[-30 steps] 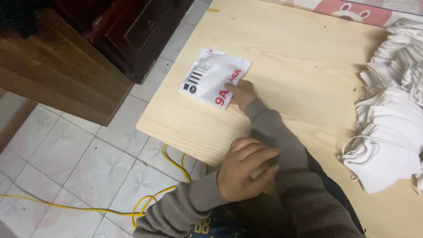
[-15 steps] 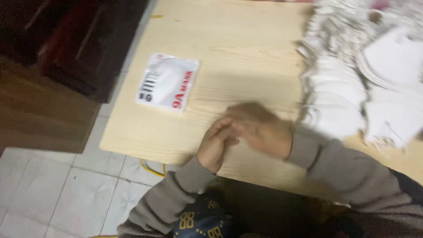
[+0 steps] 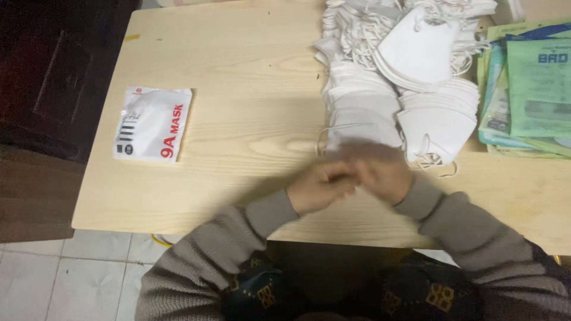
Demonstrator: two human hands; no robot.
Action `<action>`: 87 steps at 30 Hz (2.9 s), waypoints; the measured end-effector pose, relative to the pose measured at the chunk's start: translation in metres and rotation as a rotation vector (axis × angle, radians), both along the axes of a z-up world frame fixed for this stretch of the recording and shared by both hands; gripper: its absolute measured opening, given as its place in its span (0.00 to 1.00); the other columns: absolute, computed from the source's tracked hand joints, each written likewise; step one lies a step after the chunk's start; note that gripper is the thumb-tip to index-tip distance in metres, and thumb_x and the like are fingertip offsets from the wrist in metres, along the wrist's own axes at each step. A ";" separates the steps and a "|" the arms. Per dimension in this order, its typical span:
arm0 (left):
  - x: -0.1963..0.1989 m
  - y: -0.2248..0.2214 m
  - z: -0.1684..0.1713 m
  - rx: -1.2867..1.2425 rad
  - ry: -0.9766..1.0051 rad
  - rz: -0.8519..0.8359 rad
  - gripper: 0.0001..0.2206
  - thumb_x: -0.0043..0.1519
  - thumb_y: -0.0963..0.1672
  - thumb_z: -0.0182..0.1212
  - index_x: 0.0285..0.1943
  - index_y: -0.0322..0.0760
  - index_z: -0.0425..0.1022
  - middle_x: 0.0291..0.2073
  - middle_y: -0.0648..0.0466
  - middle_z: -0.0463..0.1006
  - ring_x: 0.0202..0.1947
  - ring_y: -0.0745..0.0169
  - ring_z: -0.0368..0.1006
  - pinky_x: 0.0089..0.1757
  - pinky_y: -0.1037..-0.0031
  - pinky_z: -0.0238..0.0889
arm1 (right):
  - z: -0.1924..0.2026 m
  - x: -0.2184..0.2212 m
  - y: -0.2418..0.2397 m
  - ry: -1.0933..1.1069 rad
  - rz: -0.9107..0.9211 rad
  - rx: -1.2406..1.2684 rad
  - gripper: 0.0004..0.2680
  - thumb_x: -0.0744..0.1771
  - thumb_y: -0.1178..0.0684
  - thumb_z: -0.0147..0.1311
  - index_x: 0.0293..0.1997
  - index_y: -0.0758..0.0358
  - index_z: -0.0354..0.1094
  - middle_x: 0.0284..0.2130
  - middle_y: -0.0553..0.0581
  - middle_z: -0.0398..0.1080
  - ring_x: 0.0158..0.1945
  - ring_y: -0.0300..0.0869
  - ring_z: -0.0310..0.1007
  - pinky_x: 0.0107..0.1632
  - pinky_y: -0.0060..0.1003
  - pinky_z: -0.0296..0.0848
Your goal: Packing face masks into plastic bags
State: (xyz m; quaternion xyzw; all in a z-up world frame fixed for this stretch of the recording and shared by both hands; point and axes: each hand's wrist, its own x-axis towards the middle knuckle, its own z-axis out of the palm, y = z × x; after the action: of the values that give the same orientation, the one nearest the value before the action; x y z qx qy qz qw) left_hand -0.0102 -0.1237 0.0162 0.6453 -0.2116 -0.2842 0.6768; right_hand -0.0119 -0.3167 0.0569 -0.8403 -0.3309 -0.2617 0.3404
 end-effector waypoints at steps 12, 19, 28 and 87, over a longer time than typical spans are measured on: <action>0.090 -0.007 0.026 0.161 -0.284 0.438 0.14 0.65 0.46 0.63 0.25 0.42 0.76 0.22 0.58 0.71 0.26 0.71 0.72 0.31 0.79 0.67 | -0.020 0.004 -0.032 0.641 -0.538 -0.119 0.31 0.59 0.35 0.69 0.67 0.59 0.65 0.39 0.59 0.76 0.41 0.52 0.80 0.41 0.43 0.79; 0.070 0.006 0.035 0.253 -0.267 0.434 0.11 0.64 0.47 0.61 0.43 0.33 0.79 0.35 0.42 0.77 0.42 0.43 0.77 0.43 0.59 0.71 | -0.013 0.007 -0.022 0.686 -0.549 -0.008 0.31 0.60 0.47 0.68 0.70 0.55 0.58 0.37 0.62 0.76 0.41 0.57 0.78 0.47 0.51 0.77; 0.053 0.018 0.044 0.142 -0.842 0.318 0.06 0.62 0.39 0.63 0.46 0.33 0.79 0.43 0.42 0.79 0.47 0.35 0.76 0.47 0.54 0.70 | -0.005 0.021 -0.043 0.430 -0.426 -0.244 0.09 0.65 0.53 0.62 0.48 0.56 0.76 0.28 0.57 0.77 0.35 0.52 0.79 0.37 0.46 0.78; -0.010 0.025 0.042 -0.066 0.360 0.158 0.14 0.74 0.43 0.44 0.57 0.29 0.73 0.44 0.48 0.75 0.48 0.61 0.68 0.51 0.66 0.68 | -0.009 -0.017 -0.015 1.055 0.027 0.512 0.03 0.64 0.64 0.62 0.39 0.69 0.77 0.19 0.55 0.74 0.25 0.36 0.71 0.30 0.30 0.72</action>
State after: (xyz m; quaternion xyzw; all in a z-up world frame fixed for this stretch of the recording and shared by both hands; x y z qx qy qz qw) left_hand -0.0205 -0.0991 0.0586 0.5763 -0.0450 -0.3338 0.7446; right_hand -0.0290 -0.3315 0.0481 -0.7437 -0.0538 0.1247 0.6546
